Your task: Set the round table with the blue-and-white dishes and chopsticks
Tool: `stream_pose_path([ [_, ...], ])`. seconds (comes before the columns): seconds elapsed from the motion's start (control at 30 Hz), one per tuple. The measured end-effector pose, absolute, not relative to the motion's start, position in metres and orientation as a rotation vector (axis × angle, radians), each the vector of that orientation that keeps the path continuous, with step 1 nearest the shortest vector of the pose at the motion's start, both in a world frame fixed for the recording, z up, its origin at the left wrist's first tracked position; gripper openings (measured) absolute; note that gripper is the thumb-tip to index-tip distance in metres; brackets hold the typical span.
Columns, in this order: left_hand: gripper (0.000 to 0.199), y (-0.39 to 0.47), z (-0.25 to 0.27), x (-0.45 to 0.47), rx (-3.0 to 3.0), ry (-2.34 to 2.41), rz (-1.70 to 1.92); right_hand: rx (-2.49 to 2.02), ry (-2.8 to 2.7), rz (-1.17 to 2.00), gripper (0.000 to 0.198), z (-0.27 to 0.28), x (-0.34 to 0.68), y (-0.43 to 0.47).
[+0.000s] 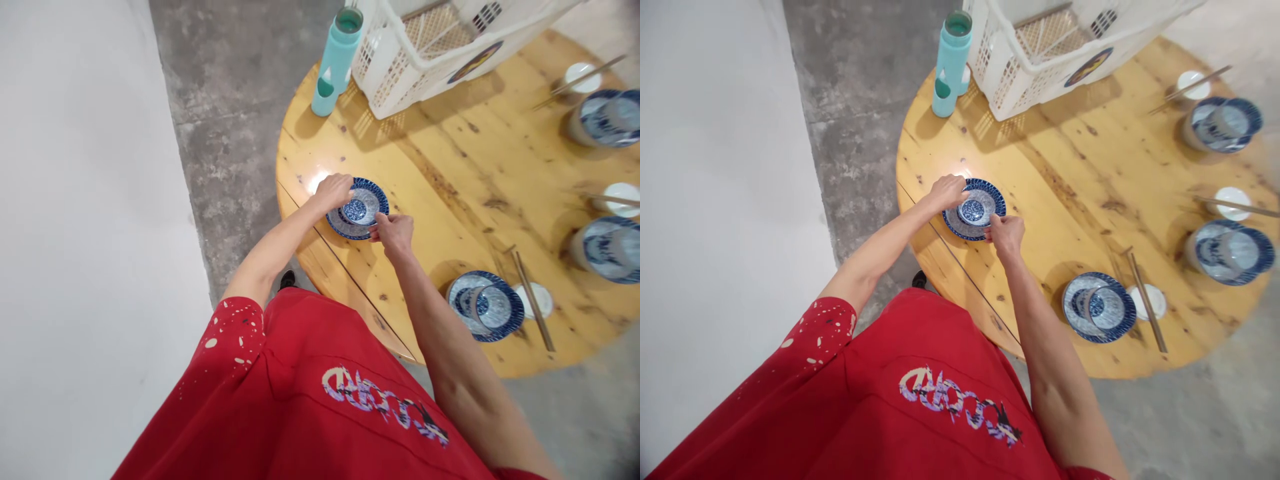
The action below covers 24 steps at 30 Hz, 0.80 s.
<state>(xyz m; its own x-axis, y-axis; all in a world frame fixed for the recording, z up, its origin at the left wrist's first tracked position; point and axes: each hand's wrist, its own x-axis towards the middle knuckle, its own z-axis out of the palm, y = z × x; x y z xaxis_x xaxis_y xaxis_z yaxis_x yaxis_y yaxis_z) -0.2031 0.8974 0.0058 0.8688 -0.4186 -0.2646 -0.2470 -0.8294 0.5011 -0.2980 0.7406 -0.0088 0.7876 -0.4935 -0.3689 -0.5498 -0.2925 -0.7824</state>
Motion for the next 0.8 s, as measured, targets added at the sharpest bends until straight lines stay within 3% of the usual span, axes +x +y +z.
stream_pose_path([
  [0.33, 0.041, 0.927, 0.066, -0.222, 2.589, -0.353, -0.144, -1.916, 0.695, -0.076, 0.023, 0.032, -0.415, 0.72],
  [0.5, 0.042, 0.932, 0.04, -0.302, 2.269, -0.126, 0.119, -1.683, 0.952, 0.09, 0.041, 0.018, -0.518, 0.744],
  [0.63, 0.037, 0.903, 0.012, -0.384, 2.098, -0.371, -0.107, -1.479, 1.048, 0.056, 0.042, 0.001, -0.556, 0.739],
  [0.8, 0.039, 0.83, 0.013, -0.473, 1.985, -0.731, -0.325, -1.353, 1.049, -0.195, 0.043, 0.004, -0.588, 0.689],
])
